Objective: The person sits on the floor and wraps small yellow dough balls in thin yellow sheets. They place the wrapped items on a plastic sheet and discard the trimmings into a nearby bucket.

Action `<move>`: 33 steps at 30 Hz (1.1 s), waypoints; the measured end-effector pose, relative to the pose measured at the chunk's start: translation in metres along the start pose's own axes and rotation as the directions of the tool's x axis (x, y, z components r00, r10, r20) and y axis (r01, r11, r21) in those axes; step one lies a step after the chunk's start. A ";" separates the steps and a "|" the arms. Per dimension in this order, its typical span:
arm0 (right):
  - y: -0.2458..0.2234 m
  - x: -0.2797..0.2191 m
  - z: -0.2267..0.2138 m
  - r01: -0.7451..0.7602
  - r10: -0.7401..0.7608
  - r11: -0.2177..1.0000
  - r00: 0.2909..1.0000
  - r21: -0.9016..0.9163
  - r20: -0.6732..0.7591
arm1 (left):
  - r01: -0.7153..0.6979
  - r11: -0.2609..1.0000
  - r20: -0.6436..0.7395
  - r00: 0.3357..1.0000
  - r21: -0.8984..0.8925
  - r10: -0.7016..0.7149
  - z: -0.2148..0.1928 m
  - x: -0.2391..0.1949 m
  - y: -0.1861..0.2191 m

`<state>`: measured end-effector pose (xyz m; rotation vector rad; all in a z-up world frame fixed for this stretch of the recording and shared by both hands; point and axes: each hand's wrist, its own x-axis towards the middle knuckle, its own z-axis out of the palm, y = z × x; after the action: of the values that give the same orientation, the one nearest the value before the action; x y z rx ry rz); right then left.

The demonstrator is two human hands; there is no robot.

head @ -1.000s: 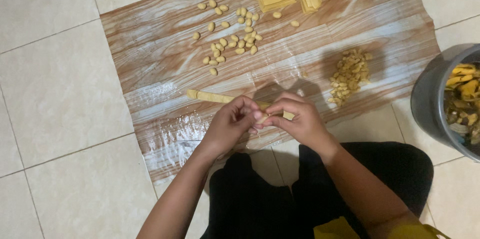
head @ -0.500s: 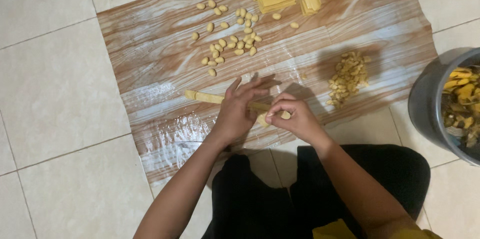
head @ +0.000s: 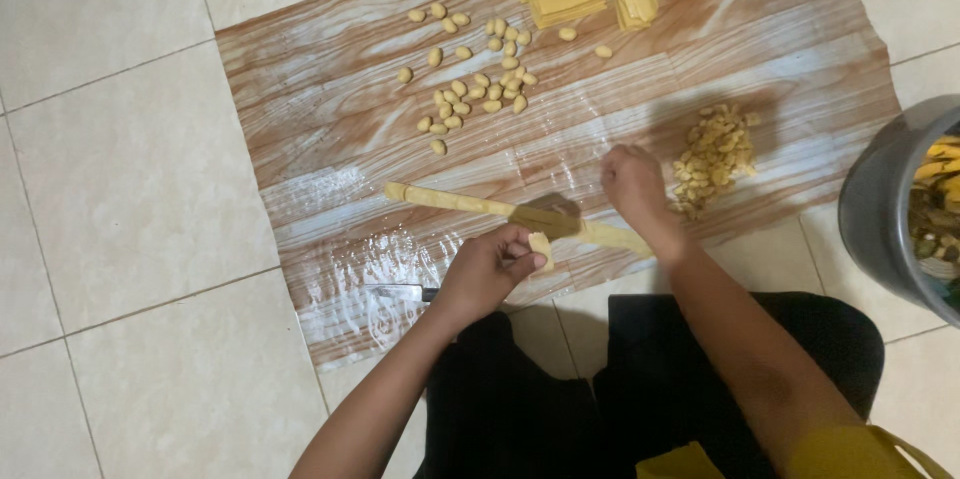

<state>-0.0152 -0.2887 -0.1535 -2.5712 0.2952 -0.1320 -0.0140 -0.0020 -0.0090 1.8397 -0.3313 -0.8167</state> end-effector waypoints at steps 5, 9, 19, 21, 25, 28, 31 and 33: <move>-0.081 -0.029 -0.019 -0.361 0.016 0.264 0.929 0.894 0.370 | -0.381 0.913 -0.140 0.906 0.146 0.401 -0.005 -0.005 0.020; -0.138 -0.061 -0.050 -0.269 -0.086 -0.005 0.960 0.963 0.267 | -0.250 0.967 -0.318 0.922 -0.049 0.223 -0.018 -0.002 0.046; -0.167 -0.057 -0.102 0.280 -0.353 0.504 0.930 0.817 -0.100 | -0.036 0.890 0.101 0.991 -0.454 0.091 -0.030 -0.012 0.059; -0.166 -0.062 -0.108 0.384 -0.390 0.674 0.910 0.631 -0.138 | -0.159 0.913 0.094 0.974 -0.375 0.208 -0.033 -0.012 0.056; -0.165 -0.067 -0.115 0.312 -0.331 0.837 0.943 0.450 -0.040 | -0.018 0.897 0.076 0.995 -0.443 0.058 -0.030 -0.010 0.057; -0.165 -0.065 -0.118 0.319 -0.361 0.765 0.932 0.559 -0.037 | 0.000 0.919 0.064 0.998 -0.395 0.028 -0.028 -0.010 0.061; -0.158 -0.064 -0.124 0.338 -0.398 0.831 0.916 0.442 0.048 | 0.019 0.916 0.083 0.996 -0.400 0.015 -0.029 -0.014 0.063; -0.151 -0.065 -0.123 0.252 -0.336 0.785 0.941 0.565 0.046 | -0.042 0.972 0.081 0.995 -0.231 0.063 -0.028 -0.017 0.064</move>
<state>-0.0698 -0.2107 0.0285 -2.0092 -0.1899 -0.1219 0.0011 0.0010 0.0615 1.5771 -0.3262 -0.8644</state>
